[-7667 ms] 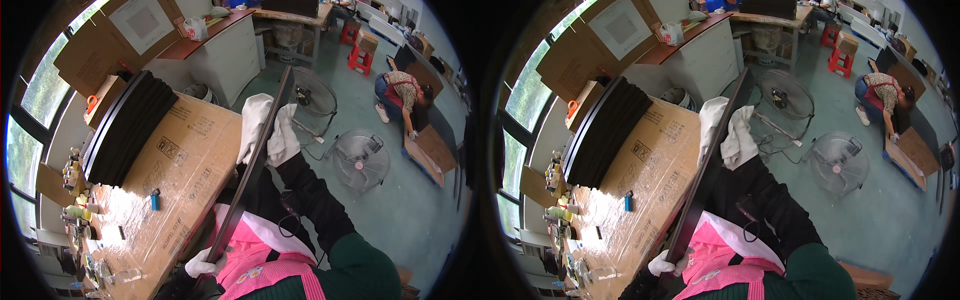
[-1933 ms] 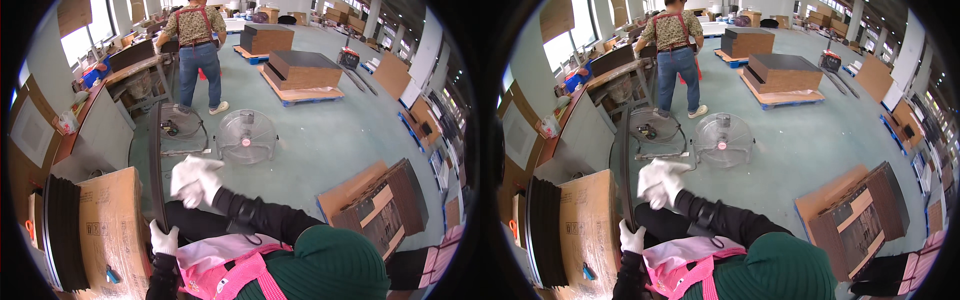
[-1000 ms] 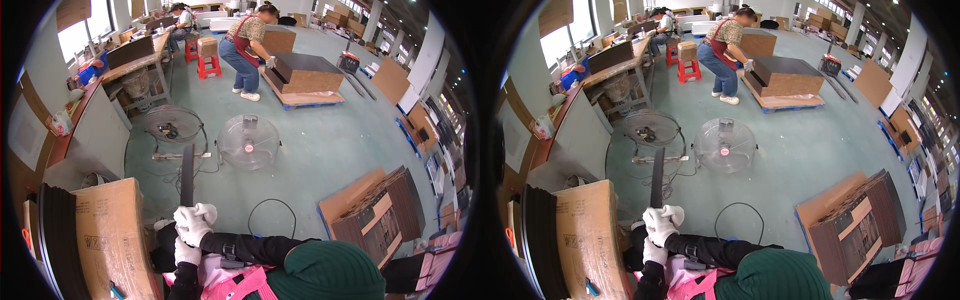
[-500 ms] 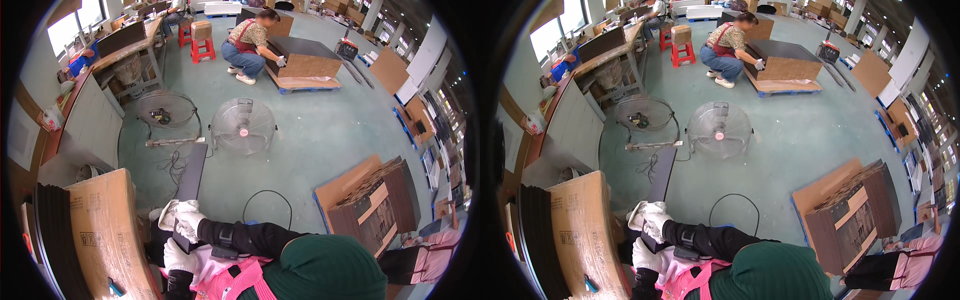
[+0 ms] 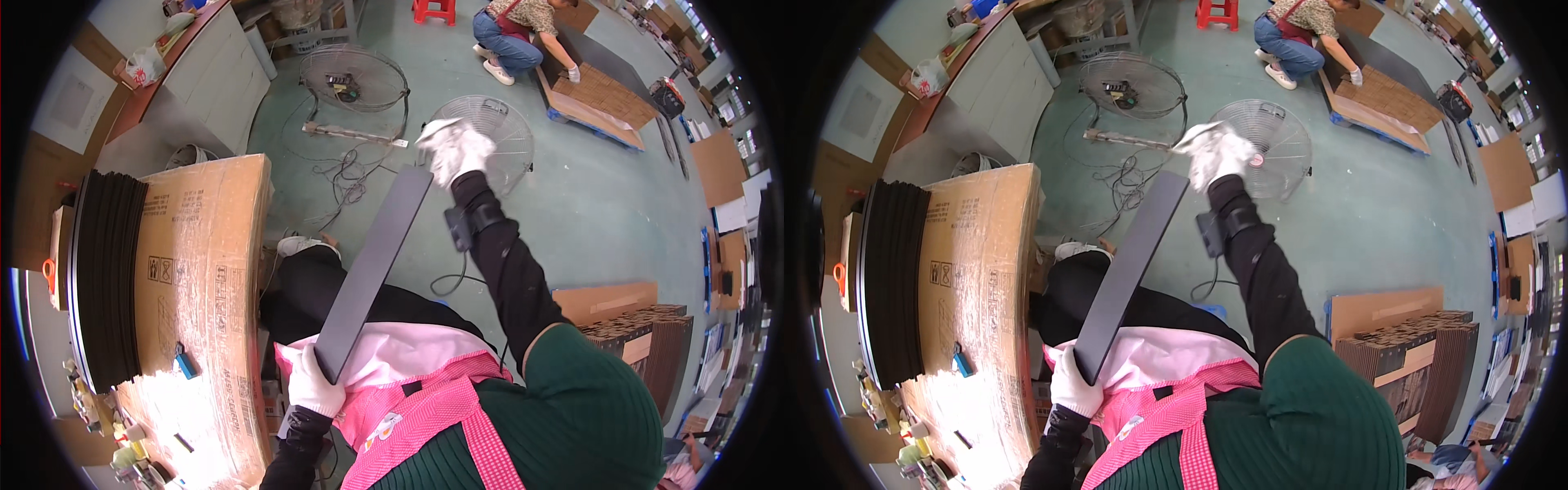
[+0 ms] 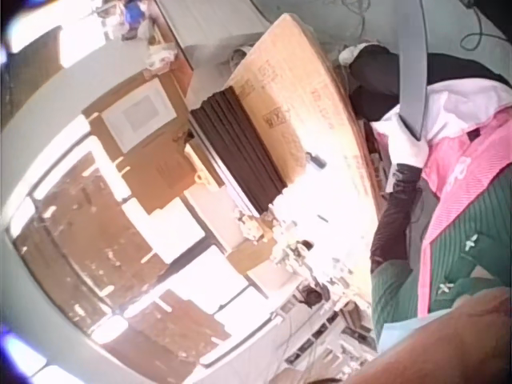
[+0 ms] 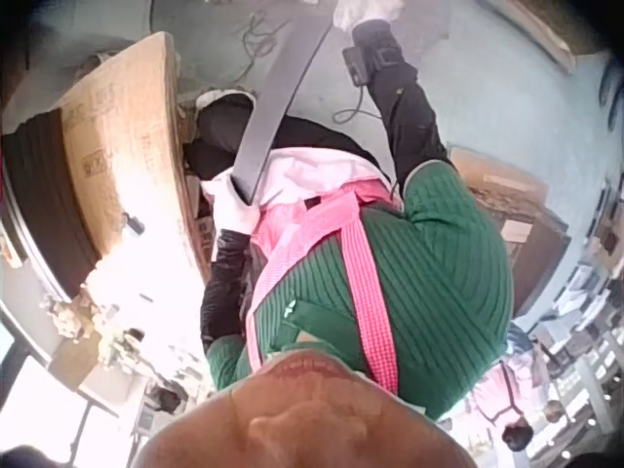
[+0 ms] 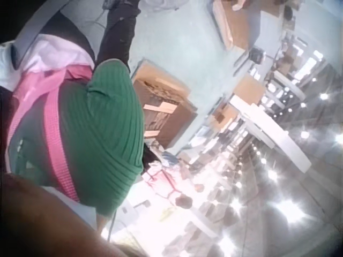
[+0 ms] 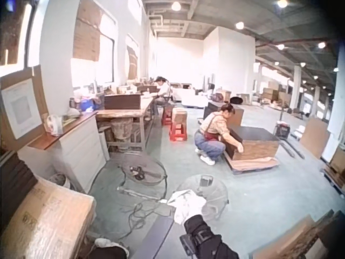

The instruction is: Cleaning and inspecting long black furniture boards with a cloth and cleaning block.

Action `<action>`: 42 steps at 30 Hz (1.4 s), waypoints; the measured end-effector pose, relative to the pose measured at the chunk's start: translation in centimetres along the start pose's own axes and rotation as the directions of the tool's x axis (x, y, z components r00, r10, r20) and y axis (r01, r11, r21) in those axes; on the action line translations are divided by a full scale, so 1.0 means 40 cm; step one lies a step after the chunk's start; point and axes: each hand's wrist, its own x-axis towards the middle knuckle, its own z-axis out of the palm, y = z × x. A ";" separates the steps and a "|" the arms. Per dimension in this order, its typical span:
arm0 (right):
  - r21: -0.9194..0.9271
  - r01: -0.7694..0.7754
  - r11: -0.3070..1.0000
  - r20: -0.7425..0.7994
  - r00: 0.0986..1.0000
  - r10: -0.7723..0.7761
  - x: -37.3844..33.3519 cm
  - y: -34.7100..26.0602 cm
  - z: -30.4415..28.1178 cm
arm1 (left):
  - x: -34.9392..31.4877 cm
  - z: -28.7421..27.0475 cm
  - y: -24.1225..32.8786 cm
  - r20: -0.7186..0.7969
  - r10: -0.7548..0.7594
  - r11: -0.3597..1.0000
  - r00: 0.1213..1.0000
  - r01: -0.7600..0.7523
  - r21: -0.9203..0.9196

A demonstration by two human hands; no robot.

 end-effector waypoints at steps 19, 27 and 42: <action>-0.215 -0.665 0.715 0.251 0.670 0.699 -0.527 0.321 0.233 | 0.089 -0.113 0.004 0.628 0.352 0.350 0.694 0.525 -0.776; -0.410 0.184 0.893 -0.089 0.967 -0.240 -0.034 0.031 0.122 | -0.069 -0.112 -0.048 0.695 0.023 0.823 0.719 0.381 -0.421; -0.411 -0.645 0.644 0.217 0.617 0.756 -0.432 0.231 0.076 | 0.149 -0.171 0.015 0.507 0.304 0.205 0.806 0.464 -0.862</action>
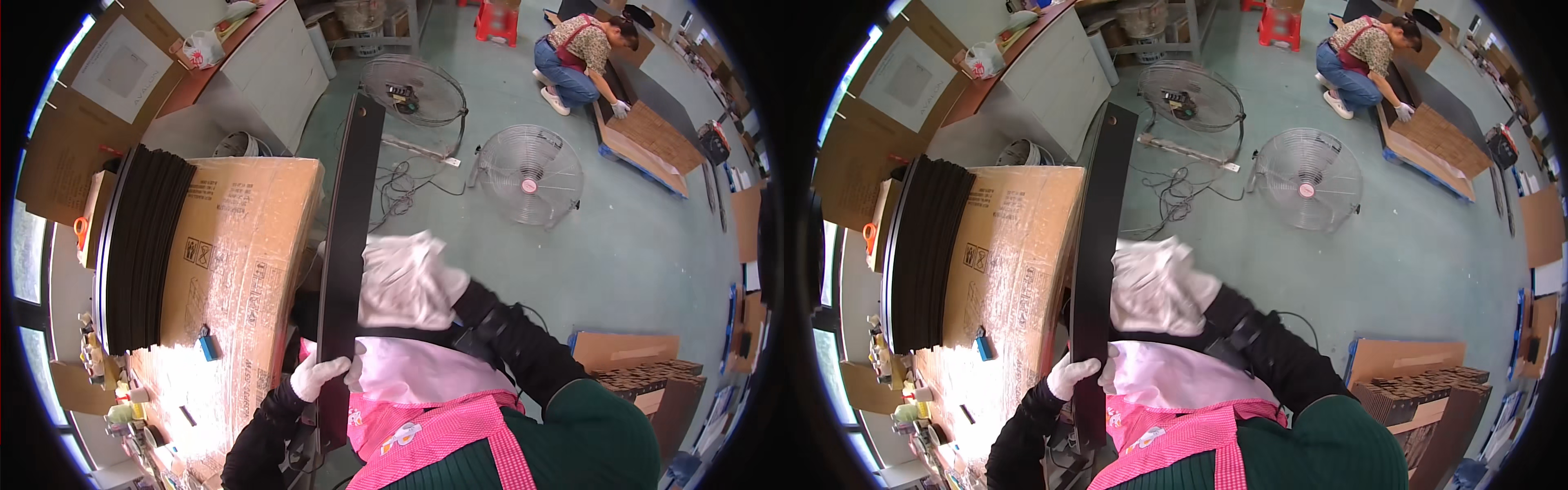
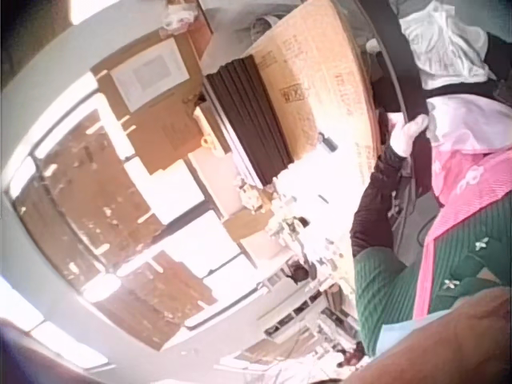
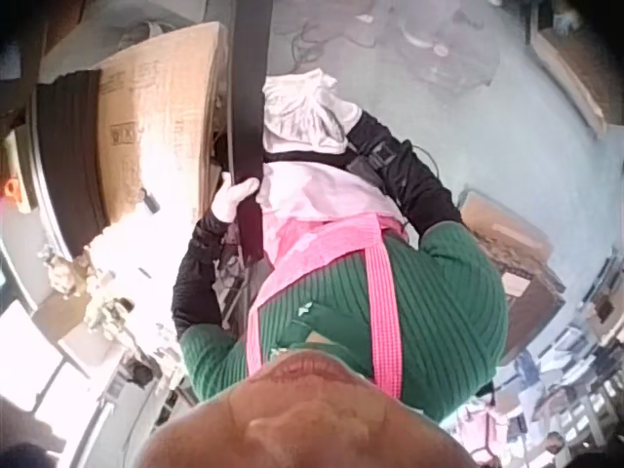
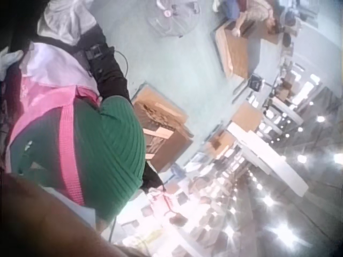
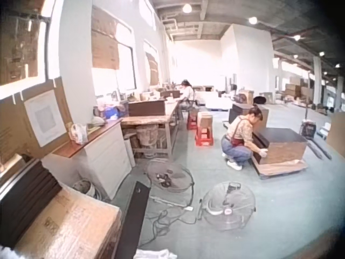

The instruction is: Cleaning and inspecting long black furniture boards with a cloth and cleaning block.

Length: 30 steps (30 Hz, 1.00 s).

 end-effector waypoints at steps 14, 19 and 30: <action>-0.097 0.265 0.960 -0.368 0.886 -0.281 0.222 -0.233 0.036 | -0.151 0.005 -0.129 0.093 -0.352 0.928 0.931 0.360 -0.093; 0.135 0.560 0.817 -0.109 0.828 -0.550 0.232 -0.321 -0.156 | -0.180 0.035 -0.135 0.177 -0.272 0.905 0.946 0.314 -0.286; -0.072 0.250 0.966 -0.038 0.967 -0.253 0.074 -0.054 0.150 | -0.142 0.006 -0.055 0.133 -0.228 0.936 0.965 0.255 -0.243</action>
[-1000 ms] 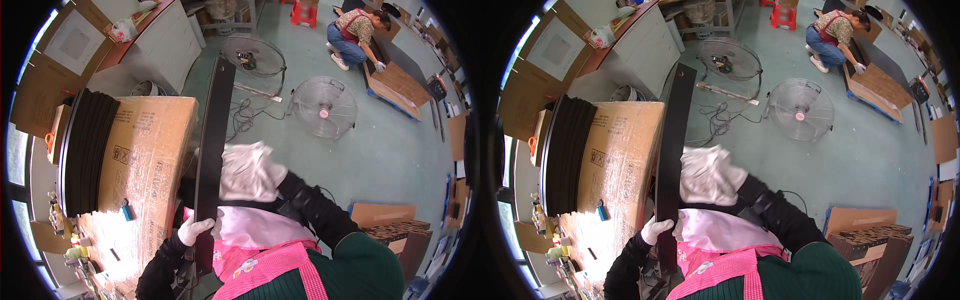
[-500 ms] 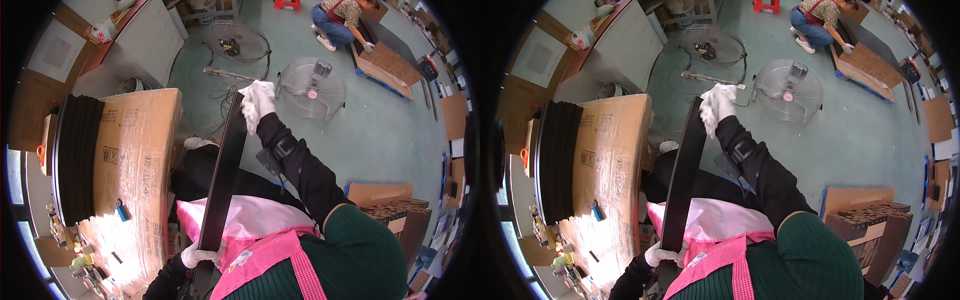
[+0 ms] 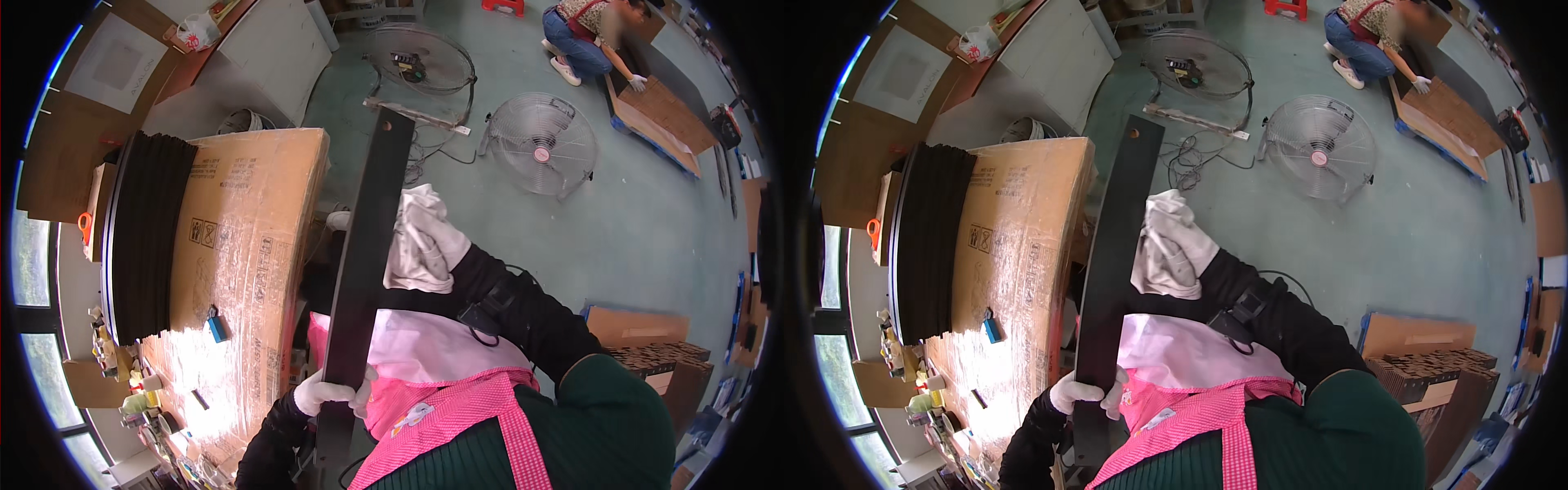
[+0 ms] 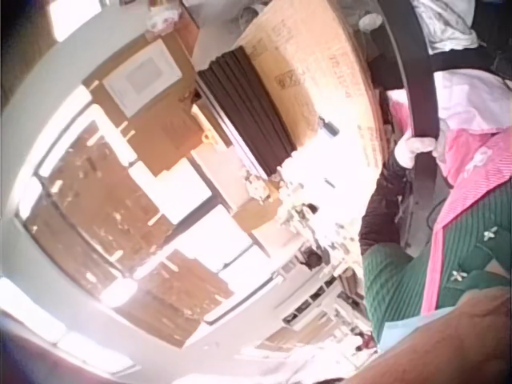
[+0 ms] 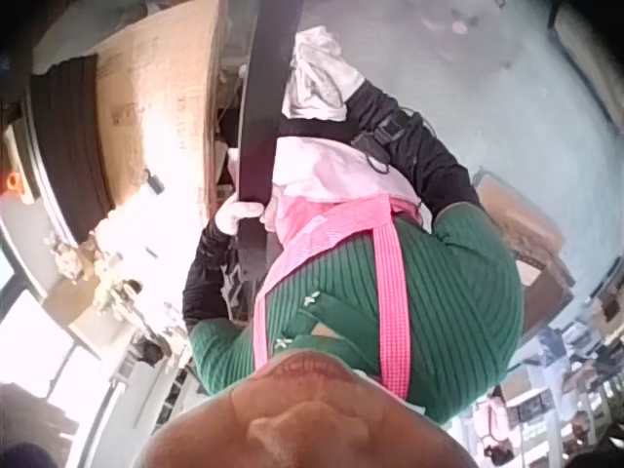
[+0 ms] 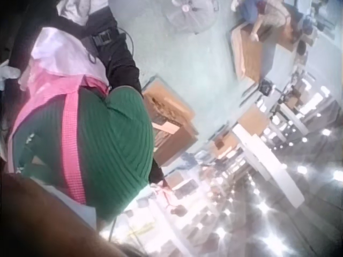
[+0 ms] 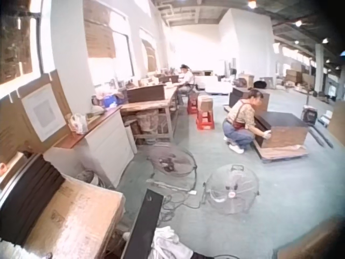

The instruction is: Cleaning and inspecting long black furniture boards with a cloth and cleaning block.

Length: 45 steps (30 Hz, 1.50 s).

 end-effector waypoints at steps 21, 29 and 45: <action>-0.223 -0.075 0.972 0.021 0.996 0.082 0.005 -0.121 0.124 | 0.030 0.062 -0.151 -0.065 0.080 0.985 0.995 -0.069 0.157; 0.229 -0.129 0.965 -0.026 0.990 0.138 0.014 -0.140 0.124 | 0.032 0.073 -0.166 -0.100 0.119 0.981 0.988 -0.101 0.164; 0.244 -0.282 0.928 0.011 0.958 0.288 0.014 -0.161 0.110 | 0.036 0.073 -0.187 -0.167 0.123 0.985 0.978 -0.100 0.138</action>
